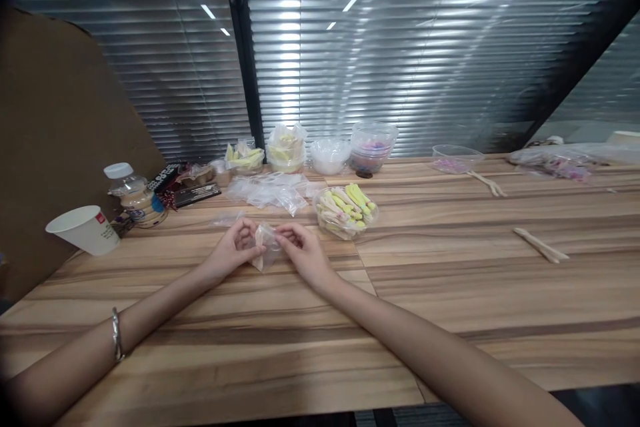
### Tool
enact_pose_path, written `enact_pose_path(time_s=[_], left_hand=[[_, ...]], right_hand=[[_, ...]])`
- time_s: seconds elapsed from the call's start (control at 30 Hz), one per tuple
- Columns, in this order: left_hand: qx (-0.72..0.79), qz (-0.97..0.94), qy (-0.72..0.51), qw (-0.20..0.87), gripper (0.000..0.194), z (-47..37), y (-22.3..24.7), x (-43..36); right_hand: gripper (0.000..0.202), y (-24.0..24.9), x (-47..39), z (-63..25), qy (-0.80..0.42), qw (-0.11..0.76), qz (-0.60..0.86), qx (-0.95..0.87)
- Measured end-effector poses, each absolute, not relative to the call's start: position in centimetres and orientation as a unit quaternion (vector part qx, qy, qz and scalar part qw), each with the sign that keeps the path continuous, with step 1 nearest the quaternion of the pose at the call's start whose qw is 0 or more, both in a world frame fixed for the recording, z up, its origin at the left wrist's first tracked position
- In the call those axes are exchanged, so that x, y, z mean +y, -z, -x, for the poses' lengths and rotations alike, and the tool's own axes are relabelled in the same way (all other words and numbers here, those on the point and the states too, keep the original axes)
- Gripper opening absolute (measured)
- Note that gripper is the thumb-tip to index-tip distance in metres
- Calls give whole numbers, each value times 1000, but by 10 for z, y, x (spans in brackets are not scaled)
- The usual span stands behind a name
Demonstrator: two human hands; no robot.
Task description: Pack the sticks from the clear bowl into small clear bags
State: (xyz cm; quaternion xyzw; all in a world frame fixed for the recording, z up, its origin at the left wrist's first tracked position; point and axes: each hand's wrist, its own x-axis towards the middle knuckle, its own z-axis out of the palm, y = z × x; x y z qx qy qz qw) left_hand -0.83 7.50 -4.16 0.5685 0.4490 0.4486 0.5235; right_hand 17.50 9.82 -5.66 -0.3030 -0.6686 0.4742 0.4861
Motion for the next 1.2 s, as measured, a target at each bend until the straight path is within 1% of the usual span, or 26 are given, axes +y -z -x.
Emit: enact_pose_path(time_s=[0.07, 0.1, 0.2, 0.3, 0.53, 0.73, 0.93, 1.1, 1.2], left_hand=[[438, -565, -426, 554, 61, 8, 40, 73], [435, -566, -413, 567, 63, 7, 39, 72], [428, -579, -376, 584, 51, 6, 35, 70], [426, -595, -375, 569, 41, 5, 31, 69], [458, -590, -403, 529, 32, 8, 31, 71], [470, -569, -416, 531, 34, 8, 32, 70], [483, -573, -406, 523, 35, 8, 30, 69], [490, -566, -419, 514, 35, 10, 31, 69], [497, -550, -440, 507, 34, 11, 34, 71]], right_hand=[[20, 54, 96, -176, -454, 482, 308, -683], [20, 54, 95, -176, -448, 479, 310, -688], [20, 53, 93, -177, -441, 476, 310, -695], [21, 53, 92, -178, -430, 482, 312, -697], [20, 50, 91, -180, -395, 474, 308, -724], [20, 50, 91, -180, -390, 473, 317, -723], [23, 54, 92, -178, -426, 478, 328, -695], [29, 57, 97, -177, -464, 484, 318, -671], [25, 58, 100, -177, -482, 456, 316, -678]])
